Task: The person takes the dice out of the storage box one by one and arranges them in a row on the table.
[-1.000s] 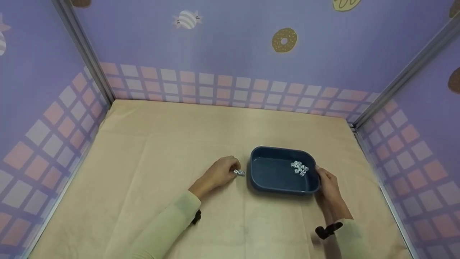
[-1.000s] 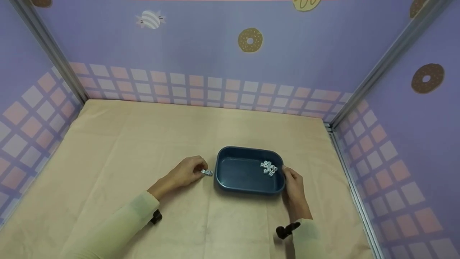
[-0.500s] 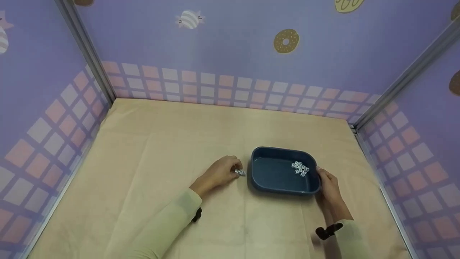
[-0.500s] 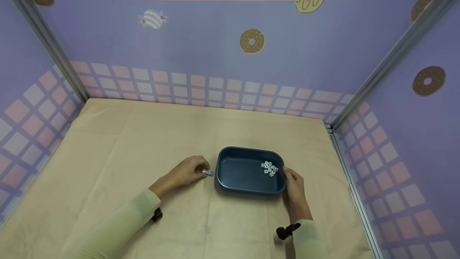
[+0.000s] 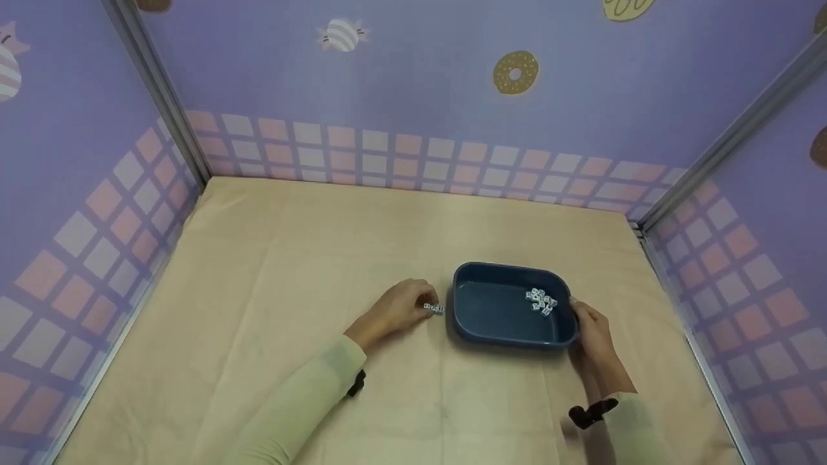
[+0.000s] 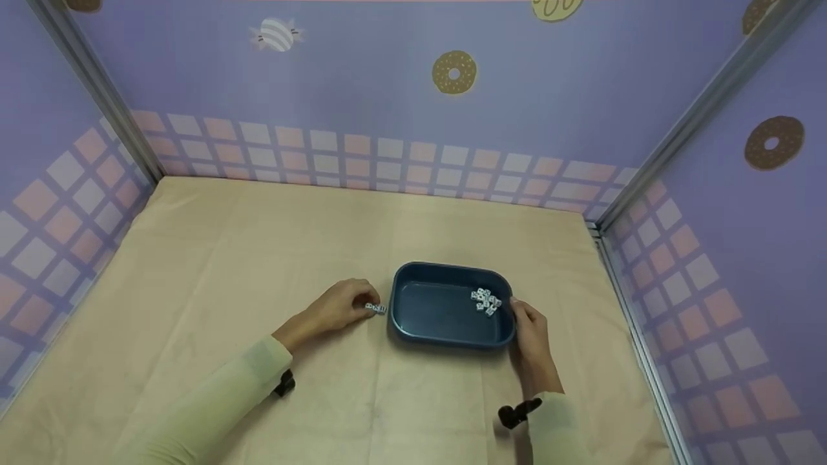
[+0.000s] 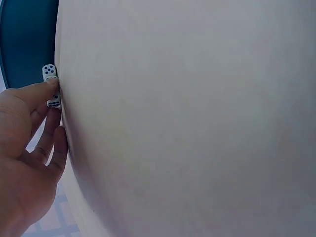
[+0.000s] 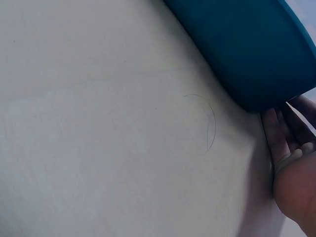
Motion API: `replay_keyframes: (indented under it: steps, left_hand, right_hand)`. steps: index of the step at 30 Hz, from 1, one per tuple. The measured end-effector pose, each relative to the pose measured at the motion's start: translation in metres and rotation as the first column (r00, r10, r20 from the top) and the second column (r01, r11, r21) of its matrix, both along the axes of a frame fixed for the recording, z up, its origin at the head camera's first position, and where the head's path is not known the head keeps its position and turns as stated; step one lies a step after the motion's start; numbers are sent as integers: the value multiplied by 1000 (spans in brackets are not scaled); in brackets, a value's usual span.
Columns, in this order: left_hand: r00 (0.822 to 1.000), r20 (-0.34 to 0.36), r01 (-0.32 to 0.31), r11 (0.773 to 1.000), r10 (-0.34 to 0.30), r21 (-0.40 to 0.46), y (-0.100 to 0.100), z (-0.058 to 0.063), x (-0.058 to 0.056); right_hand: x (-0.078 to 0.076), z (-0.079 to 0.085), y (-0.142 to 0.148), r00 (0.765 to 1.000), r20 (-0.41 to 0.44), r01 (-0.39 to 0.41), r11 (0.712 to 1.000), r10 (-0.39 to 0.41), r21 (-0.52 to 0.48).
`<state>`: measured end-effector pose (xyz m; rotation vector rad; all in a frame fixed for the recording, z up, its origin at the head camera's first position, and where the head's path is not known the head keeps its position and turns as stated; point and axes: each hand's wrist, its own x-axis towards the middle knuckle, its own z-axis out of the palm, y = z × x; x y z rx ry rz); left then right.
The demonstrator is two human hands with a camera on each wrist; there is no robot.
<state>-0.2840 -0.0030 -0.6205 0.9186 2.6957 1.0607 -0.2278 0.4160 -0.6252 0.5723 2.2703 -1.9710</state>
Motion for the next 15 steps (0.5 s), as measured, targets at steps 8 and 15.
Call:
replay_keyframes:
  steps: [8,15]
  left_hand:
    - [977,213,-20,990,-10,141,-7,21,-6]
    - [992,115,-85,972,61,218,7,65,-16]
  right_hand:
    - [1,1,-3,1000,-25,-10,1000,10,12]
    - [1,0,-4,1000,-26,11,1000,-11,5]
